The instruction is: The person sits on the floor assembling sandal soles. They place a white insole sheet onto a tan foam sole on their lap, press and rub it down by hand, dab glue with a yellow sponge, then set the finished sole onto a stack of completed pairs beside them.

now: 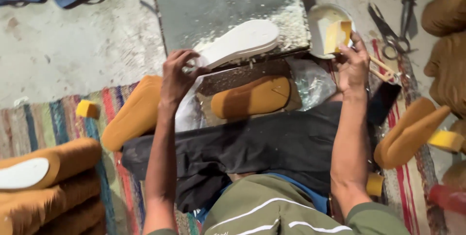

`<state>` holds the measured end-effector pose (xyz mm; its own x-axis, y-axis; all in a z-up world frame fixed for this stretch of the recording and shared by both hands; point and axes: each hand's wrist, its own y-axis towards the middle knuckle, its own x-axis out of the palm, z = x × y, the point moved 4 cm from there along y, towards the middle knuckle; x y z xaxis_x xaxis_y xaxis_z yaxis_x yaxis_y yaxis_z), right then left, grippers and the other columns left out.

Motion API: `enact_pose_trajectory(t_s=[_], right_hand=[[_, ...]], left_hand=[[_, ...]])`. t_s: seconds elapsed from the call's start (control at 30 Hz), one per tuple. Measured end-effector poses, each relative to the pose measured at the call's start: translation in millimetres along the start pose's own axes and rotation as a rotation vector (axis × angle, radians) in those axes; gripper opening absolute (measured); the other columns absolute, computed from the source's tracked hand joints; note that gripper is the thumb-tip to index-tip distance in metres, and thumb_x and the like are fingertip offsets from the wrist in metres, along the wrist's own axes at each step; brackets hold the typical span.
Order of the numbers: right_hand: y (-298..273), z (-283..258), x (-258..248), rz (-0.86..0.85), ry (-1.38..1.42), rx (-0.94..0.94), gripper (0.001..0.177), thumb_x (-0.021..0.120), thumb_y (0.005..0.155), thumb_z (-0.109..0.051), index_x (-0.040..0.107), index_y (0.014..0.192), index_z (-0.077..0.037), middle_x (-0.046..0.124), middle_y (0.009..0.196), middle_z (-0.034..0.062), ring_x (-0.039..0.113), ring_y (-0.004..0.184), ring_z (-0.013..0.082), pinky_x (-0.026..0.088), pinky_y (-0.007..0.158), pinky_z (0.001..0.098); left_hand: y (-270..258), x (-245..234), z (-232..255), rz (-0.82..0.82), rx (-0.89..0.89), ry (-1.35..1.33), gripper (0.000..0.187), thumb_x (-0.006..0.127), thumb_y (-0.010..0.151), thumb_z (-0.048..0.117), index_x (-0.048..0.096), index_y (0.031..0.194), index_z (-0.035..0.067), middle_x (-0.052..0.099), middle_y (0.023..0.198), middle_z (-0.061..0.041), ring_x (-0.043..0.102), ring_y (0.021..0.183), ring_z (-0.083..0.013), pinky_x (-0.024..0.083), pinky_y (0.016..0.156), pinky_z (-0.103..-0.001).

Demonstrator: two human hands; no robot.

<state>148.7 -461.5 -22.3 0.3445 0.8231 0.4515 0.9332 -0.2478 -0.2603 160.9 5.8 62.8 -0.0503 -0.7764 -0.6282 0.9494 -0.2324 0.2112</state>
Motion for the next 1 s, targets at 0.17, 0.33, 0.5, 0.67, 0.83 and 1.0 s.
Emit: enact_pose_trajectory(t_s=[0.17,0.33,0.5,0.67,0.83,1.0], right_hand=[[30,1,-3,0.002,-0.813,-0.462,0.053,0.082,0.083,0.001,0.070,0.132,-0.013,0.071,0.124,0.0119,0.068,0.112,0.0239,0.055,0.098,0.0361],[62,51,-25,-0.032,-1.593,-0.600,0.041,0.082,0.074,0.004,0.084,0.109,-0.018,0.080,0.108,0.0079,0.072,0.101,0.0243,0.043,0.092,0.0541],[27,10,10,0.023,-1.189,-0.625,0.041,0.082,0.084,-0.011,0.077,0.124,-0.016,0.074,0.115,0.0124,0.068,0.106,0.0259,0.051,0.096,0.0422],[-51,-7,145,-0.006,-1.010,-0.782,0.036,0.075,0.096,-0.015,0.074,0.132,-0.011,0.066,0.118,0.0159,0.063,0.110,0.0295,0.053,0.096,0.0390],[-85,87,265,-0.211,-1.167,-1.023,0.043,0.076,0.088,-0.004,0.076,0.128,-0.020,0.065,0.121,0.0221,0.060,0.108,0.0334,0.051,0.090,0.0386],[-42,48,187,0.023,-1.445,-0.910,0.041,0.071,0.092,0.000,0.076,0.130,-0.015,0.062,0.123,0.0173,0.061,0.112,0.0313,0.051,0.095,0.0434]], left_hand=[[-3,0,-2,0.030,-0.041,0.008,0.031,0.089,0.080,0.010,0.076,0.108,0.006,0.071,0.118,-0.011,0.070,0.101,-0.0228,0.063,0.081,-0.031],[-13,4,-4,0.022,0.025,0.198,0.028,0.090,0.077,0.009,0.080,0.103,0.007,0.073,0.115,-0.010,0.067,0.103,-0.0268,0.057,0.086,-0.039],[-9,2,-4,0.062,0.057,0.183,0.027,0.088,0.077,0.010,0.079,0.103,0.007,0.070,0.115,-0.012,0.066,0.102,-0.0268,0.057,0.085,-0.036],[-10,4,3,0.075,0.139,0.220,0.027,0.084,0.077,0.006,0.078,0.103,0.006,0.068,0.111,-0.014,0.063,0.100,-0.0283,0.057,0.083,-0.035],[-17,2,12,0.043,0.195,0.248,0.028,0.079,0.081,-0.002,0.078,0.107,0.006,0.072,0.099,-0.008,0.061,0.093,-0.0263,0.054,0.080,-0.037],[-14,-1,2,0.063,0.213,0.223,0.023,0.076,0.080,-0.002,0.078,0.101,0.008,0.072,0.101,-0.007,0.061,0.094,-0.0265,0.055,0.080,-0.036]])
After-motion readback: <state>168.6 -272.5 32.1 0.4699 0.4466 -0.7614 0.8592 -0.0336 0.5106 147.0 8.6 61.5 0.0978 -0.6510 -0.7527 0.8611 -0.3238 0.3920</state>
